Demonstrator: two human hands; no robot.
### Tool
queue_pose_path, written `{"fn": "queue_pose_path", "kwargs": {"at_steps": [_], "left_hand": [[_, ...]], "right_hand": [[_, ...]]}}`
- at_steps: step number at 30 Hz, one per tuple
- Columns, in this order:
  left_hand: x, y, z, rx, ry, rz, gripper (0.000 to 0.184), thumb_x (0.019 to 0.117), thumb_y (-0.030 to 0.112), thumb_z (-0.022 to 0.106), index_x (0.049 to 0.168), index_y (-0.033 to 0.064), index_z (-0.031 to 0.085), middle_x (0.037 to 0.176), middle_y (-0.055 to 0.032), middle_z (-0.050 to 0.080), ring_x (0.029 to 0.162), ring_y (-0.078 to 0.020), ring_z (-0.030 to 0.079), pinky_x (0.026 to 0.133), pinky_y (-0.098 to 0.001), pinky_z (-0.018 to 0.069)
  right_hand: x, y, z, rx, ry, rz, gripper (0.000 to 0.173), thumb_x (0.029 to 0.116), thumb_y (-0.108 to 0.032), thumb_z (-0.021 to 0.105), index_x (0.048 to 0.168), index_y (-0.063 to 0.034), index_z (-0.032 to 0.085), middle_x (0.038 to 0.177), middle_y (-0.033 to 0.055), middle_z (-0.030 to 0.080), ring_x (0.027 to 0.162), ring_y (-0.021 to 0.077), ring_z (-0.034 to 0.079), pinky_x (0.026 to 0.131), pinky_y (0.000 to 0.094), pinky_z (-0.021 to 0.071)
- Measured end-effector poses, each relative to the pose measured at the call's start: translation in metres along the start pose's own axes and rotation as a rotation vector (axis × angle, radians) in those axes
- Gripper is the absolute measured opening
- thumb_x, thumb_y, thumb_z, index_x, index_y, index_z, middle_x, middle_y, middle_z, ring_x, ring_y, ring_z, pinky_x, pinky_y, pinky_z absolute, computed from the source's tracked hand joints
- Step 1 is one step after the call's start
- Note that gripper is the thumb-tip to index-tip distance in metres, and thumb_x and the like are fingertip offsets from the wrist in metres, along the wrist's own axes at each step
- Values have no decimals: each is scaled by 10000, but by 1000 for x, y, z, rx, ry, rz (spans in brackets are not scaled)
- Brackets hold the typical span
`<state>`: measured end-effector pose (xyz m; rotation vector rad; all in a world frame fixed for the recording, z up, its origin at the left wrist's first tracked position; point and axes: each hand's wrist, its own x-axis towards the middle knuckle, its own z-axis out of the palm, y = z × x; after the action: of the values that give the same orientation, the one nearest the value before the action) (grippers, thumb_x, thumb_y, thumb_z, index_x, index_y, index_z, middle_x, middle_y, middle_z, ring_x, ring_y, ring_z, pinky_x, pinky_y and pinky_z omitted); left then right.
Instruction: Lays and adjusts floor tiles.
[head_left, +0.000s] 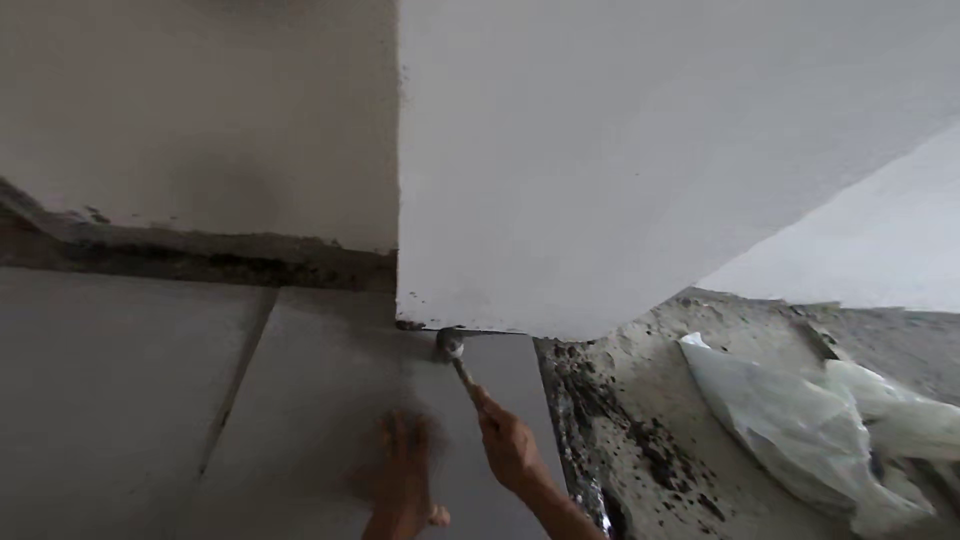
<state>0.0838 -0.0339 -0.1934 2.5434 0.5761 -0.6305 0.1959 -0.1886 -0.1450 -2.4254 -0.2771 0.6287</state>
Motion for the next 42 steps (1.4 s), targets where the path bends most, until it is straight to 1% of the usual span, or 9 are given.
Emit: {"fn": "queue_pose_path", "kwargs": {"at_steps": [3,6,13,17,21,25,29,34,42], "left_hand": [[5,3,4,-21,64,52,1505,486,521,981,1662,191,102,1703,-228,-82,1550,-508,-31,1099,-779,282],[5,4,9,-90,90,6,1482,474,450,1003,1658,218,142,1708,-218,-31,1544,-524,-19,1020,-886,212],[15,6,21,-210,207,-49,955,819,235,819,1620,294,303,1725,-96,119,1557,-486,48,940,-960,92],[10,1,15,-239,168,-25,1148,712,471,882,1641,271,237,1731,-81,82,1566,-459,-9,960,-951,64],[12,-46,-17,-328,326,-47,893,934,635,570,1647,224,223,1734,-24,98,1587,-370,28,1119,-837,17],[46,-116,-30,-333,583,-109,846,949,708,474,1634,251,280,1719,69,170,1596,-239,66,1201,-729,-7],[76,-141,-57,-190,401,-232,1026,869,855,345,1664,267,73,1736,65,-11,1587,-302,-101,1135,-796,-97],[86,-144,-46,-9,516,-238,1100,809,935,214,1657,235,183,1719,-18,183,1578,-381,108,1111,-839,3],[89,-143,-38,43,636,-256,1097,780,948,272,1636,262,276,1684,-35,294,1546,-406,227,1083,-858,61]], "right_hand": [[-2,-1,4,13,117,-90,485,1064,-221,461,1541,-305,488,942,88,729,704,227,684,677,478,595],[4,6,11,47,36,-140,464,1075,-201,456,1538,-221,490,931,145,702,660,273,657,593,499,576],[-3,-13,9,70,-28,-70,513,1090,-292,437,1580,-149,395,902,150,664,559,208,591,486,407,522],[-3,-10,7,17,-9,-90,524,1091,-275,407,1589,-115,368,890,129,662,548,176,583,477,377,520],[-3,-34,3,20,-43,-87,545,1090,-284,412,1599,-107,326,924,127,662,549,165,588,485,375,535],[-18,-61,40,117,9,-283,554,1061,-121,430,1589,-15,305,933,136,675,574,153,611,515,371,562],[29,-97,85,-60,-22,-276,541,1061,-198,479,1596,-223,398,891,96,716,610,220,657,565,463,588],[85,-133,110,-66,185,-437,497,1044,-167,461,1540,-143,487,783,50,706,579,158,648,553,389,590],[119,-153,116,42,33,-229,495,1083,-212,420,1577,-228,428,837,73,682,576,196,628,533,418,571]]}}
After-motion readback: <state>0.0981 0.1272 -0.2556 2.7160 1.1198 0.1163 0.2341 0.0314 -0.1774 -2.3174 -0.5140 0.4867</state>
